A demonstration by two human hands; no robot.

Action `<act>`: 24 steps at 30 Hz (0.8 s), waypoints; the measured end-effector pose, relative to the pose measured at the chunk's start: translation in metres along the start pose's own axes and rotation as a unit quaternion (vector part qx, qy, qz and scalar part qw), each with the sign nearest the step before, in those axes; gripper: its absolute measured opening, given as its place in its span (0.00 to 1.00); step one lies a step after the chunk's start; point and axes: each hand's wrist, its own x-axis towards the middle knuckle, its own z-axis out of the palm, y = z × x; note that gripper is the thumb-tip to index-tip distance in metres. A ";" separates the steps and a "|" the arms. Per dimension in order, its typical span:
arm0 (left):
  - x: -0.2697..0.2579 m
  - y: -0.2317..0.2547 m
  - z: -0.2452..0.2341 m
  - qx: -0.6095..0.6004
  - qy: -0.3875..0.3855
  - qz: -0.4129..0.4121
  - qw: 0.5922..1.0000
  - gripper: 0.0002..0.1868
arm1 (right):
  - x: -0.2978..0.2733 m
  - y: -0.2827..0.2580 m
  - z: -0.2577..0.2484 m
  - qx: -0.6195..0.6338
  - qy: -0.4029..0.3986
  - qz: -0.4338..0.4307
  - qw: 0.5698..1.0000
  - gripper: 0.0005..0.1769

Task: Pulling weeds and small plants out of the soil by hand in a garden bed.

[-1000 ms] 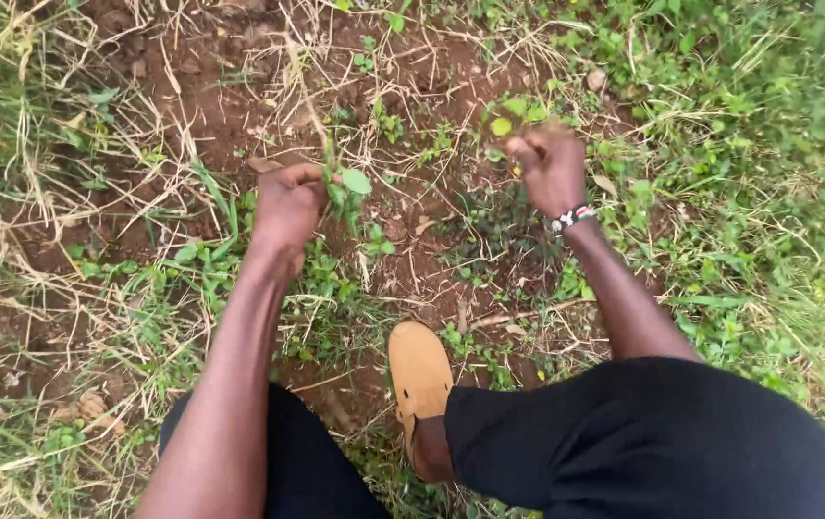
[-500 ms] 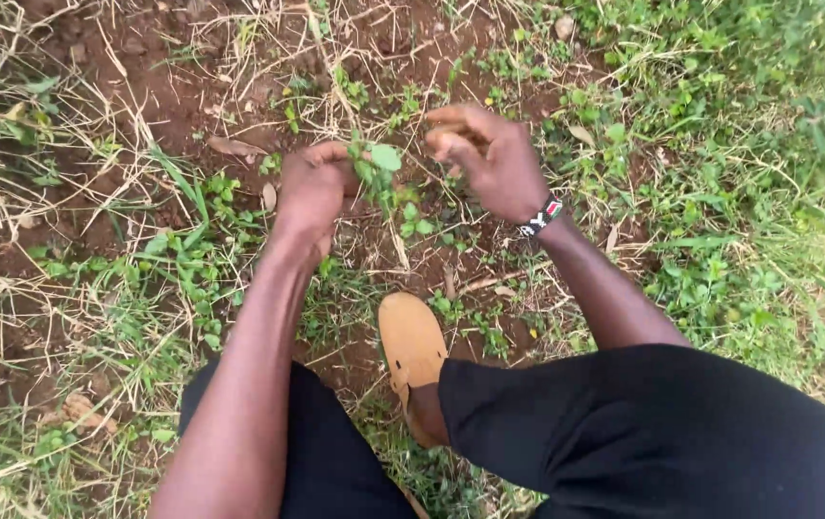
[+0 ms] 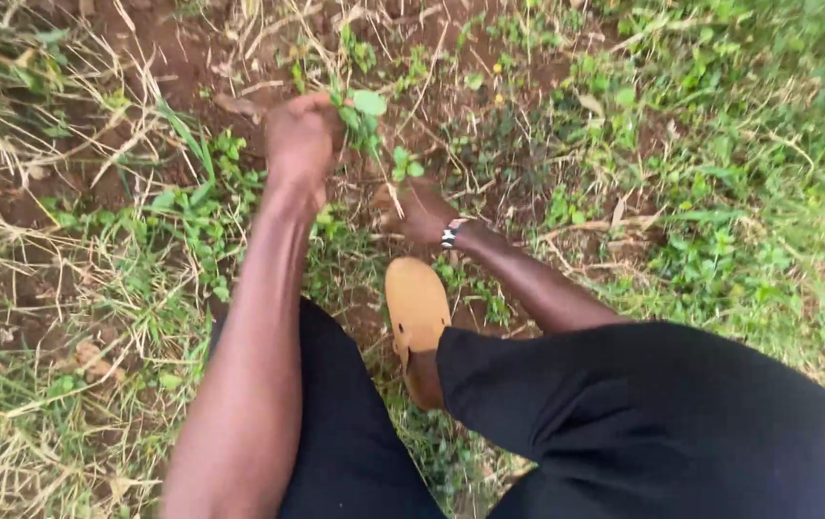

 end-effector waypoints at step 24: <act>0.023 -0.032 -0.052 -0.022 0.040 0.100 0.994 0.13 | 0.025 -0.013 0.043 -0.300 0.006 -0.096 0.949 0.12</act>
